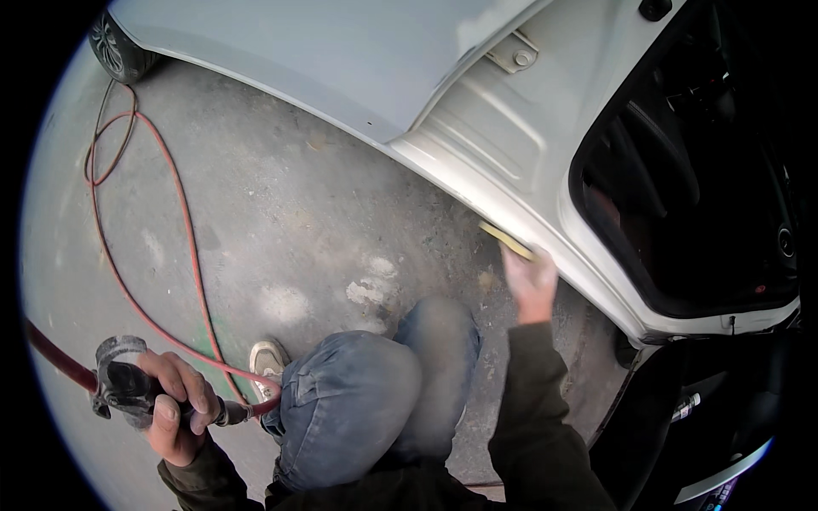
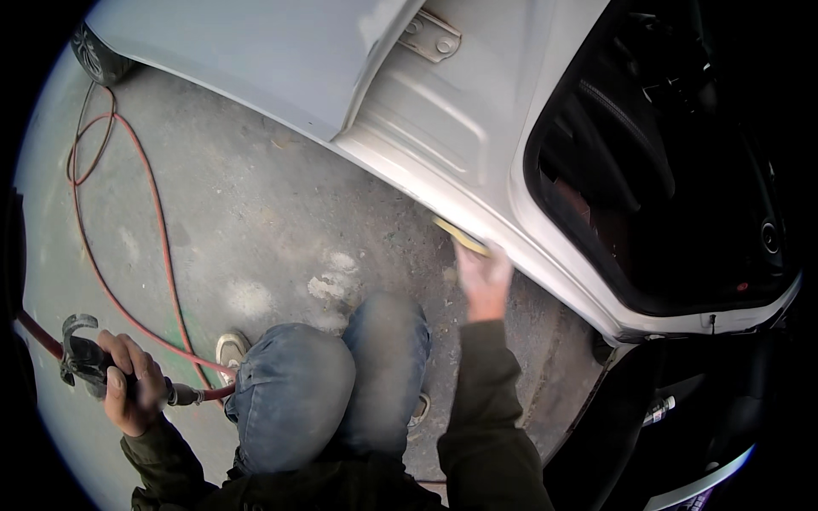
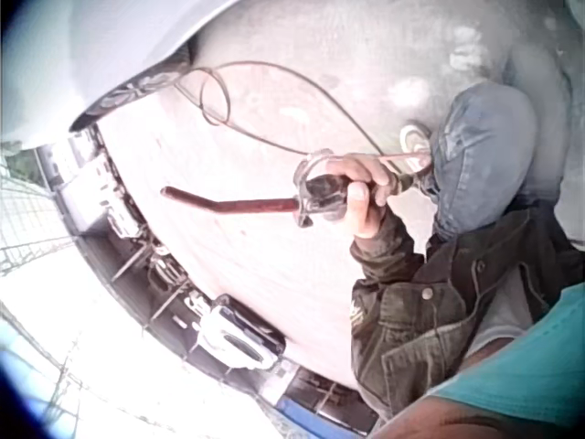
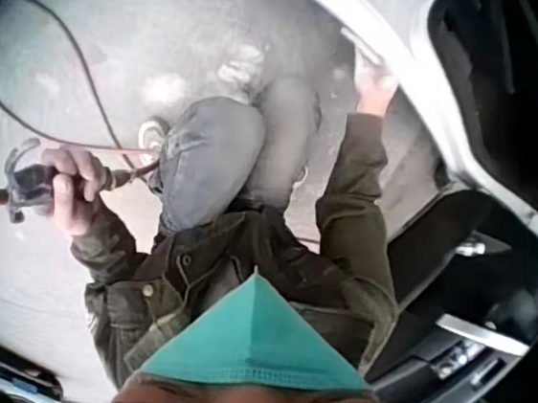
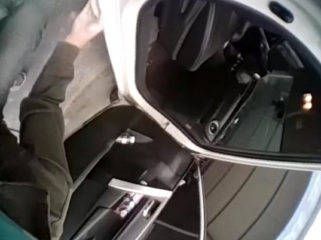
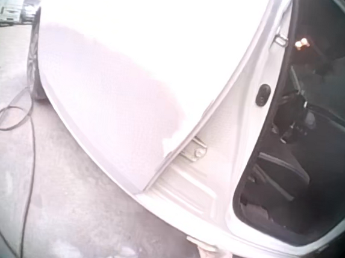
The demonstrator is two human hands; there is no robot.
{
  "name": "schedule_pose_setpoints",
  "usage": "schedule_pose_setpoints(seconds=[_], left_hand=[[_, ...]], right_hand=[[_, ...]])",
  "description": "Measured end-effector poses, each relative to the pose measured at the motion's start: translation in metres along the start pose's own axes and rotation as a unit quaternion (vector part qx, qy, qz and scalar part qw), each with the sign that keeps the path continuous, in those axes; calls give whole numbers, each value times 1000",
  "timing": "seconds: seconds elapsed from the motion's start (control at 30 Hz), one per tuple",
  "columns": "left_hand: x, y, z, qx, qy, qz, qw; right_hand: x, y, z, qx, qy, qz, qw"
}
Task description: The person sands the exterior surface of a white car's rear door using a sanding block. They open the door to sand the inner door jamb and lower edge, then close the door to continue sanding the exterior panel around the handle.
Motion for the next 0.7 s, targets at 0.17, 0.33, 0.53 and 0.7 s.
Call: schedule_pose_setpoints(seconds=[0.17,0.33,0.53,0.7], left_hand=[[2,-14,0,-18,-19,18,999],[7,-22,-7,-4,-14,21,1000],[5,-17,6,3,-9,14,1000],[-2,-23,20,0,-2,4,1000]], right_hand=[[18,46,109,-156,198,38,967],[-39,45,53,-108,415,106,897],[-80,11,-80,-115,387,74,912],[-103,-9,-108,-198,334,79,918]])
Point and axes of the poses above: each hand's wrist, its own y-axis away from the middle knuckle, its own z-axis out of the back of the hand, x = y × z, the point moved 5 cm from there along -y, towards the middle knuckle, and after that the axes turned 10 degrees about y, right-handed, at the moved point
